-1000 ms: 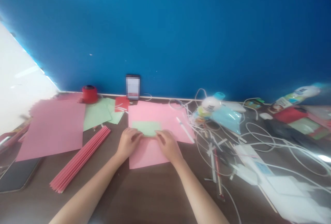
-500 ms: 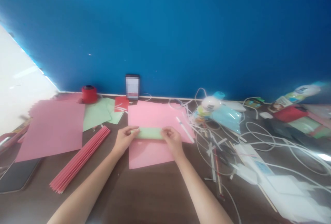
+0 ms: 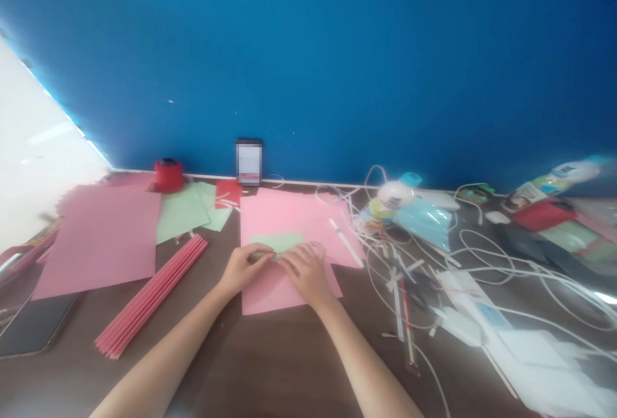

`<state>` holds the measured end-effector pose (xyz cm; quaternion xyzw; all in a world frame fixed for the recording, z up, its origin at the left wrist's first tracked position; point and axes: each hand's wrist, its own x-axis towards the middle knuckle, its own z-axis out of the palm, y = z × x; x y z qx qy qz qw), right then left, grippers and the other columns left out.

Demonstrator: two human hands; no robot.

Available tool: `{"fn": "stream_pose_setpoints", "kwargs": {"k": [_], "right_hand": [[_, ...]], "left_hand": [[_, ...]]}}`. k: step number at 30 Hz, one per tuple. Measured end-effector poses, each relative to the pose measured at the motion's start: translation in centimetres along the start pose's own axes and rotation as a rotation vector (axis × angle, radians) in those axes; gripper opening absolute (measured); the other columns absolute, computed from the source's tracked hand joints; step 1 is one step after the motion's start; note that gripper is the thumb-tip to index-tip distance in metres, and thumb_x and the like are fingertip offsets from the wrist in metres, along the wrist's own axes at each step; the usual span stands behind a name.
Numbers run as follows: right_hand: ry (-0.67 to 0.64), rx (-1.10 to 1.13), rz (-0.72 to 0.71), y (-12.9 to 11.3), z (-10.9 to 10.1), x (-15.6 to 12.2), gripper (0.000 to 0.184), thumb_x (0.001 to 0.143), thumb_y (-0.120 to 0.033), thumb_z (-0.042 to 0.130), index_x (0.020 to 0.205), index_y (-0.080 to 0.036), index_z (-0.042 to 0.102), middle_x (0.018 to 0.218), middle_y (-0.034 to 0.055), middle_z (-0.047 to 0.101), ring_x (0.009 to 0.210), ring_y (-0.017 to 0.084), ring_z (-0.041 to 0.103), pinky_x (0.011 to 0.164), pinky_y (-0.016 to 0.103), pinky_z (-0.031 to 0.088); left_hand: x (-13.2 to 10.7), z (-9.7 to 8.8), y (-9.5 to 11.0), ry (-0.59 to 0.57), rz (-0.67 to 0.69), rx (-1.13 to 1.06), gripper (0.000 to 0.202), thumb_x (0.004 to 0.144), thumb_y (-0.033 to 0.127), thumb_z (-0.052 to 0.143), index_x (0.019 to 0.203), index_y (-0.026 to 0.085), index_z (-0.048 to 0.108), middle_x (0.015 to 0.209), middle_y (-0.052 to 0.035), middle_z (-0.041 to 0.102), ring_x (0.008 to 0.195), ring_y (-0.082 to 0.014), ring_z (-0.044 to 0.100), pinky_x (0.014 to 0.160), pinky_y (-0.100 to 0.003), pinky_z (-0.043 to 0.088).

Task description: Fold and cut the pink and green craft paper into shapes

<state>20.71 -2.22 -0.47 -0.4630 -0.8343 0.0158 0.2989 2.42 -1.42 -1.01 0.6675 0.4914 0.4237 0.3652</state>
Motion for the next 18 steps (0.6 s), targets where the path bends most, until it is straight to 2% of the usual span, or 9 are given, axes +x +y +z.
{"fn": "stream_pose_setpoints", "kwargs": {"k": [3,8,14,18], "right_hand": [[-0.040,0.009,-0.046,-0.2,0.2,-0.1,0.027,0.091,-0.021,0.037,0.077,-0.020,0.061,0.072,-0.0010,0.062,0.076,0.013,0.051,0.092,0.035,0.021],[-0.077,-0.016,-0.083,-0.1,-0.1,-0.2,0.030,0.090,-0.017,0.034,0.072,-0.019,0.057,0.066,-0.0009,0.058,0.071,0.013,0.049,0.095,0.037,0.020],[-0.088,-0.040,-0.090,0.1,-0.3,-0.2,0.026,0.088,-0.014,0.034,0.082,-0.019,0.058,0.073,0.0006,0.059,0.076,0.015,0.049,0.095,0.037,0.021],[-0.078,-0.060,-0.075,0.3,-0.2,-0.2,0.025,0.085,-0.009,0.036,0.085,-0.020,0.059,0.078,0.0015,0.060,0.080,0.015,0.049,0.094,0.036,0.023]], "left_hand": [[-0.1,0.2,0.0,-0.049,0.083,0.078,0.021,0.078,0.033,0.054,0.086,0.018,0.067,0.087,-0.0050,0.070,0.083,-0.0175,0.063,0.078,-0.030,0.049],[-0.1,0.6,-0.4,-0.119,0.277,0.244,0.020,0.082,0.030,0.050,0.088,0.021,0.068,0.092,-0.0059,0.067,0.085,-0.0167,0.061,0.077,-0.030,0.048],[-0.2,0.7,-0.9,-0.037,0.353,0.364,0.022,0.085,0.025,0.044,0.087,0.020,0.066,0.093,-0.0067,0.064,0.087,-0.0163,0.058,0.077,-0.030,0.046],[-0.3,0.7,-1.0,-0.016,0.440,0.518,0.022,0.085,0.021,0.043,0.094,0.020,0.063,0.096,-0.0067,0.064,0.090,-0.0178,0.057,0.081,-0.034,0.042]]}}
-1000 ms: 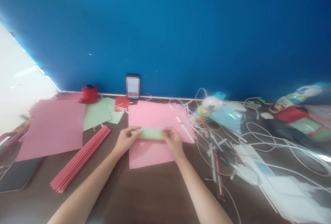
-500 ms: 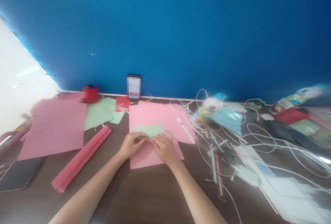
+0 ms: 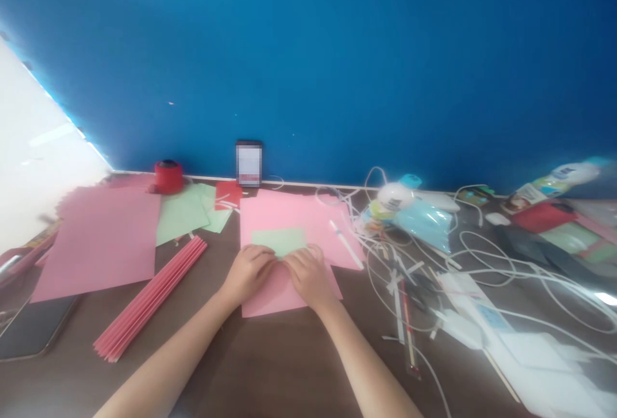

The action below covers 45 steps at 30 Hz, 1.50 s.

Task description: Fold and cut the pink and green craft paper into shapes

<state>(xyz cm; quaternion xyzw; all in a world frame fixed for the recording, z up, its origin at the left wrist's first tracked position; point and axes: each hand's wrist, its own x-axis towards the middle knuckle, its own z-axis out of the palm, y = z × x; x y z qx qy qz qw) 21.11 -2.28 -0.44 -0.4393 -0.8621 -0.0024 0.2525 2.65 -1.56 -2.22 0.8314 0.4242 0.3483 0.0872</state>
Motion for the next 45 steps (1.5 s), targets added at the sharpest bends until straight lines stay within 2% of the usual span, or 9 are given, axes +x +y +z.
{"fn": "stream_pose_setpoints", "kwargs": {"k": [4,12,21,27,31,35,37,40,45], "right_hand": [[0.034,-0.029,-0.012,-0.3,0.1,0.0,0.022,0.084,-0.010,0.038,0.078,-0.018,0.057,0.073,0.0015,0.058,0.076,0.015,0.047,0.092,0.035,0.026],[0.085,-0.056,-0.090,-0.5,0.5,0.0,0.020,0.082,-0.010,0.040,0.074,-0.018,0.056,0.068,0.0016,0.055,0.071,0.015,0.045,0.090,0.037,0.028],[0.054,-0.059,-0.044,-0.2,-0.4,0.3,0.019,0.082,-0.012,0.041,0.071,-0.019,0.055,0.067,0.0010,0.055,0.072,0.016,0.046,0.093,0.038,0.026],[0.097,-0.103,0.069,2.8,-0.7,-0.4,0.019,0.080,-0.011,0.040,0.070,-0.019,0.054,0.068,0.0021,0.056,0.073,0.017,0.047,0.092,0.040,0.026],[0.209,-0.111,0.205,4.5,-1.0,-0.7,0.019,0.083,-0.014,0.038,0.083,-0.018,0.057,0.078,0.0057,0.060,0.080,0.020,0.050,0.085,0.039,0.032],[0.194,-0.035,0.021,2.6,-1.0,-0.3,0.021,0.084,-0.027,0.047,0.102,-0.019,0.055,0.095,0.0075,0.060,0.092,0.022,0.049,0.089,0.040,0.030],[0.121,-0.020,-0.089,1.3,-0.8,0.0,0.016,0.086,-0.022,0.045,0.096,-0.021,0.058,0.087,0.0040,0.061,0.086,0.019,0.051,0.092,0.040,0.028],[0.104,-0.035,-0.128,0.2,-0.6,0.2,0.023,0.087,-0.011,0.038,0.083,-0.020,0.059,0.071,0.0010,0.058,0.074,0.015,0.049,0.091,0.037,0.030],[0.151,-0.015,-0.138,0.8,-0.6,0.0,0.020,0.087,-0.013,0.041,0.078,-0.019,0.058,0.067,0.0004,0.056,0.069,0.015,0.046,0.088,0.036,0.032]], "left_hand": [[0.0,-0.1,0.2,-0.040,0.035,0.088,0.024,0.084,0.015,0.042,0.096,0.022,0.062,0.095,-0.0048,0.064,0.089,-0.0168,0.056,0.079,-0.032,0.040],[0.0,0.1,0.2,-0.052,0.093,0.151,0.016,0.084,0.019,0.044,0.089,0.020,0.060,0.086,-0.0023,0.064,0.082,-0.0160,0.054,0.079,-0.032,0.037],[0.0,-0.4,0.8,-0.056,-0.021,0.240,0.014,0.083,0.016,0.048,0.089,0.023,0.059,0.090,-0.0013,0.065,0.090,-0.0181,0.052,0.086,-0.036,0.032],[-0.1,-0.7,0.0,0.029,-0.153,0.198,0.022,0.076,0.008,0.046,0.088,0.022,0.059,0.089,-0.0033,0.065,0.088,-0.0214,0.052,0.081,-0.037,0.034],[-0.3,-0.6,-0.5,0.081,-0.210,0.168,0.025,0.073,0.006,0.046,0.088,0.020,0.059,0.086,-0.0046,0.064,0.084,-0.0227,0.051,0.075,-0.037,0.036],[-0.1,-0.6,-0.1,0.017,-0.086,0.166,0.024,0.076,0.006,0.046,0.091,0.021,0.059,0.089,-0.0028,0.065,0.093,-0.0218,0.050,0.083,-0.038,0.034],[-0.1,-0.5,0.1,0.007,-0.023,0.171,0.025,0.079,0.008,0.044,0.093,0.022,0.059,0.091,-0.0023,0.065,0.099,-0.0212,0.050,0.090,-0.040,0.031],[-0.1,-0.3,0.0,0.046,0.016,0.203,0.023,0.082,0.013,0.045,0.094,0.025,0.061,0.093,-0.0017,0.066,0.103,-0.0211,0.050,0.097,-0.044,0.024],[-0.2,-0.1,-0.3,0.043,0.042,0.178,0.020,0.083,0.020,0.049,0.094,0.028,0.063,0.089,0.0003,0.068,0.098,-0.0201,0.054,0.099,-0.046,0.022]]}}
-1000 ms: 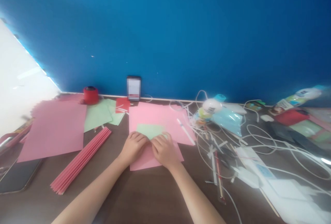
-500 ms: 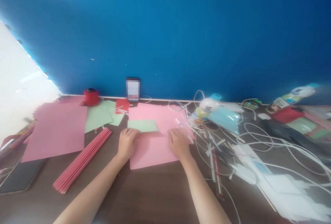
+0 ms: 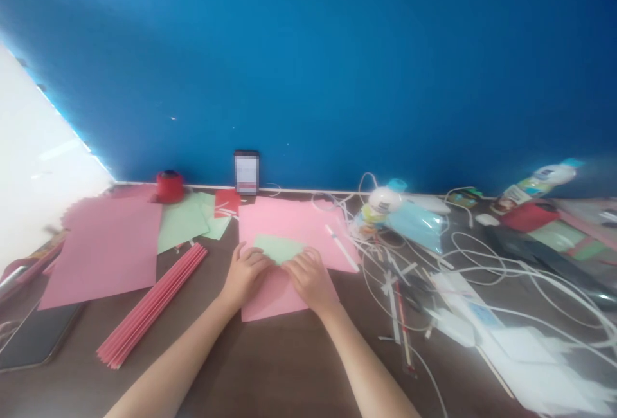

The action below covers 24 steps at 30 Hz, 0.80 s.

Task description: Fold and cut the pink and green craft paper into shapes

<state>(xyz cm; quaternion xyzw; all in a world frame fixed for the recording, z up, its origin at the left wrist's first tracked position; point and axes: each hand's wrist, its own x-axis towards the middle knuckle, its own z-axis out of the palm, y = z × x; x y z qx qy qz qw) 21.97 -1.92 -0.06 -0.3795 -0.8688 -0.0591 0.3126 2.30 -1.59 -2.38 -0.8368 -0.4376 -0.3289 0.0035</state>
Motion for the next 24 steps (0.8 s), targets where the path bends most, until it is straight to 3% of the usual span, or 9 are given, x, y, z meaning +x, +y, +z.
{"fn": "stream_pose_setpoints", "kwargs": {"k": [4,9,16,24], "right_hand": [[0.017,0.057,0.054,0.8,0.2,-0.3,0.018,0.088,-0.017,0.042,0.079,-0.019,0.058,0.070,0.0012,0.058,0.071,0.014,0.047,0.084,0.035,0.033],[-0.052,0.085,0.073,1.1,0.3,-0.4,0.020,0.087,-0.017,0.041,0.075,-0.018,0.057,0.069,0.0022,0.057,0.071,0.015,0.047,0.078,0.032,0.034],[-0.067,0.081,0.095,2.1,-0.7,-0.4,0.020,0.084,-0.014,0.041,0.072,-0.019,0.056,0.067,0.0007,0.058,0.070,0.015,0.049,0.083,0.033,0.032],[-0.054,0.005,0.187,4.0,-1.2,-1.1,0.020,0.082,-0.013,0.041,0.071,-0.019,0.056,0.068,0.0022,0.058,0.072,0.017,0.050,0.081,0.035,0.033]], "left_hand": [[0.0,0.0,-0.1,0.012,-0.038,-0.028,0.020,0.082,0.020,0.049,0.090,0.027,0.065,0.084,-0.0004,0.069,0.090,-0.0187,0.057,0.096,-0.044,0.027],[0.2,-0.1,0.0,-0.015,-0.027,-0.054,0.020,0.082,0.021,0.049,0.091,0.025,0.066,0.083,-0.0013,0.069,0.084,-0.0165,0.057,0.095,-0.041,0.030],[0.2,-0.3,-0.3,-0.100,-0.082,-0.071,0.023,0.081,0.017,0.047,0.090,0.026,0.065,0.085,-0.0017,0.069,0.088,-0.0187,0.056,0.097,-0.046,0.024],[0.3,-0.5,-0.1,-0.081,-0.133,-0.085,0.026,0.079,0.012,0.046,0.089,0.026,0.065,0.085,-0.0014,0.069,0.087,-0.0191,0.056,0.094,-0.044,0.027]]}}
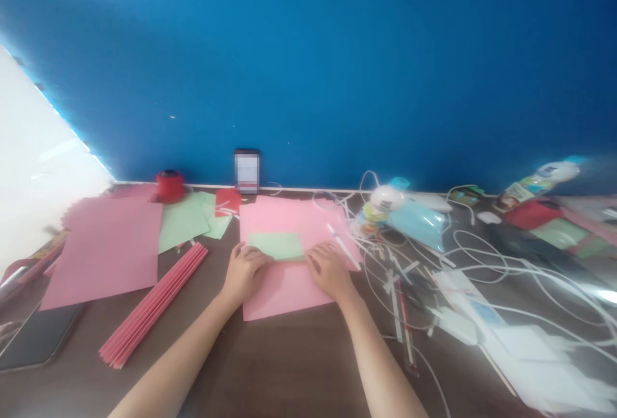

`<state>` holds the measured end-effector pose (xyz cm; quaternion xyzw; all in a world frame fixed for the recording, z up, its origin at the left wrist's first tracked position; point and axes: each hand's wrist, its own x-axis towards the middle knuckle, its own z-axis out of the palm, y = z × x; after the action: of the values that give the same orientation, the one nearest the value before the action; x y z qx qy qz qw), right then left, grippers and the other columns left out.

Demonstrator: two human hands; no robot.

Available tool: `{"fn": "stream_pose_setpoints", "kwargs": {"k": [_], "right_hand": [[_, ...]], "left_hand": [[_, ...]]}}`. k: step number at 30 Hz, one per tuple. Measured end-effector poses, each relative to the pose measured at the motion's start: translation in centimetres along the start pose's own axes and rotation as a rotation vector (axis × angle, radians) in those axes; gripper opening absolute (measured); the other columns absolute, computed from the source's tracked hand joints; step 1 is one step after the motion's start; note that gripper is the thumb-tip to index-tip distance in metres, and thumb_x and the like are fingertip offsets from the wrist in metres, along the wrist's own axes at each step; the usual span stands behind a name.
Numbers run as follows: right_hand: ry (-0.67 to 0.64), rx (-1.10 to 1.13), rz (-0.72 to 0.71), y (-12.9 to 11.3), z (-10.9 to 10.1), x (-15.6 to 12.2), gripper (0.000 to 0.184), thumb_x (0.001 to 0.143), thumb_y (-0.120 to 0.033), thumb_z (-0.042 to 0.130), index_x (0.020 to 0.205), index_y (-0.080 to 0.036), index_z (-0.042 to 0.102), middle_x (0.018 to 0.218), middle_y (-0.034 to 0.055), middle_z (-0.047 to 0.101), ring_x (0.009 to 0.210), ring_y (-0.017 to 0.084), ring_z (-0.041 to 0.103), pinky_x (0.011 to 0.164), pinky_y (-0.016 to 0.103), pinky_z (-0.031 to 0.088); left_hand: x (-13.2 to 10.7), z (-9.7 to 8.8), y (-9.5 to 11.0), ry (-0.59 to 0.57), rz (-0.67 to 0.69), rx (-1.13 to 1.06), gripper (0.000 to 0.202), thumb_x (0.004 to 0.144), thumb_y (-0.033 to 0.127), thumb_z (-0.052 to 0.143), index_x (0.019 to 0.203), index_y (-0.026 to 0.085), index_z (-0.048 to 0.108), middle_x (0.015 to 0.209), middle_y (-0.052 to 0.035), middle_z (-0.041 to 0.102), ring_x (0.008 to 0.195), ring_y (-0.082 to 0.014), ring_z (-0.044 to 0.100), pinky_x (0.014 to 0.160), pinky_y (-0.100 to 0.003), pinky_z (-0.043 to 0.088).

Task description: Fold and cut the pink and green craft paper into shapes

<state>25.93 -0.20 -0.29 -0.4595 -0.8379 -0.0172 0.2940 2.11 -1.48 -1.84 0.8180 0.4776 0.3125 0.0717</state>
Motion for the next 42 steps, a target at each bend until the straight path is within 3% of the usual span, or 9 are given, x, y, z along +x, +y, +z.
{"fn": "stream_pose_setpoints", "kwargs": {"k": [5,8,12,24,28,32,36,39,42], "right_hand": [[0.186,-0.029,0.100,-0.2,-0.2,-0.2,0.017,0.085,-0.018,0.041,0.088,-0.017,0.058,0.083,0.0069,0.062,0.083,0.020,0.052,0.080,0.035,0.036],[0.091,0.029,-0.051,-2.2,0.5,0.1,0.019,0.083,-0.025,0.049,0.099,-0.018,0.057,0.090,0.0073,0.062,0.088,0.021,0.051,0.084,0.036,0.035],[0.002,0.021,-0.131,-3.7,1.7,0.3,0.017,0.084,-0.013,0.044,0.081,-0.020,0.060,0.074,0.0021,0.061,0.079,0.016,0.051,0.083,0.034,0.034],[0.139,-0.026,-0.032,-1.0,0.6,0.0,0.024,0.084,-0.010,0.041,0.077,-0.022,0.061,0.073,0.0001,0.063,0.080,0.017,0.052,0.090,0.038,0.026],[0.197,-0.031,0.014,0.5,0.0,-0.1,0.024,0.085,-0.012,0.040,0.077,-0.021,0.061,0.076,0.0022,0.064,0.080,0.019,0.053,0.084,0.037,0.032],[0.339,-0.069,0.103,0.6,-0.1,-0.2,0.021,0.086,-0.018,0.043,0.079,-0.019,0.062,0.075,0.0053,0.063,0.077,0.020,0.053,0.075,0.034,0.037],[0.272,-0.029,-0.051,-2.2,0.5,0.0,0.022,0.087,-0.015,0.041,0.087,-0.020,0.063,0.080,0.0052,0.063,0.082,0.019,0.053,0.079,0.034,0.038],[0.111,-0.006,-0.179,-4.2,0.9,0.1,0.022,0.087,-0.014,0.041,0.091,-0.021,0.061,0.086,0.0043,0.063,0.088,0.017,0.053,0.084,0.034,0.037],[0.055,0.010,-0.215,-4.6,1.2,0.1,0.018,0.086,-0.014,0.046,0.092,-0.022,0.061,0.090,0.0044,0.062,0.092,0.018,0.052,0.085,0.035,0.039]], "left_hand": [[0.1,0.2,0.0,0.034,-0.038,-0.004,0.019,0.081,0.016,0.045,0.084,0.022,0.063,0.082,-0.0027,0.067,0.081,-0.0187,0.056,0.087,-0.039,0.033],[0.1,0.6,-0.1,0.014,0.053,0.005,0.018,0.080,0.017,0.047,0.086,0.023,0.063,0.083,-0.0025,0.067,0.083,-0.0187,0.055,0.089,-0.040,0.032],[0.0,0.8,-0.2,-0.020,0.133,-0.010,0.019,0.078,0.017,0.049,0.088,0.023,0.064,0.083,-0.0030,0.067,0.079,-0.0182,0.055,0.080,-0.036,0.037],[0.0,0.3,-0.2,-0.003,0.093,-0.002,0.020,0.074,0.017,0.052,0.083,0.025,0.068,0.079,-0.0024,0.070,0.076,-0.0186,0.060,0.076,-0.035,0.040],[-0.2,0.3,-1.0,0.050,-0.030,-0.064,0.019,0.073,0.018,0.053,0.082,0.024,0.068,0.081,-0.0035,0.070,0.077,-0.0198,0.061,0.075,-0.035,0.043],[0.0,-0.2,-0.6,0.126,-0.333,-0.438,0.019,0.075,0.029,0.053,0.085,0.020,0.068,0.085,-0.0067,0.070,0.077,-0.0206,0.063,0.074,-0.034,0.047],[0.8,-0.5,1.0,0.034,-0.680,-1.252,0.040,0.078,0.044,0.051,0.106,0.015,0.057,0.091,-0.0118,0.068,0.080,-0.0231,0.065,0.070,-0.036,0.051],[1.2,-0.5,1.5,0.030,-0.748,-1.567,0.036,0.076,0.038,0.056,0.105,0.015,0.054,0.094,-0.0101,0.066,0.080,-0.0215,0.065,0.070,-0.036,0.052],[1.3,-0.8,1.1,0.062,-0.737,-1.611,0.033,0.072,0.021,0.057,0.104,0.016,0.054,0.091,-0.0064,0.066,0.081,-0.0188,0.064,0.074,-0.035,0.052]]}}
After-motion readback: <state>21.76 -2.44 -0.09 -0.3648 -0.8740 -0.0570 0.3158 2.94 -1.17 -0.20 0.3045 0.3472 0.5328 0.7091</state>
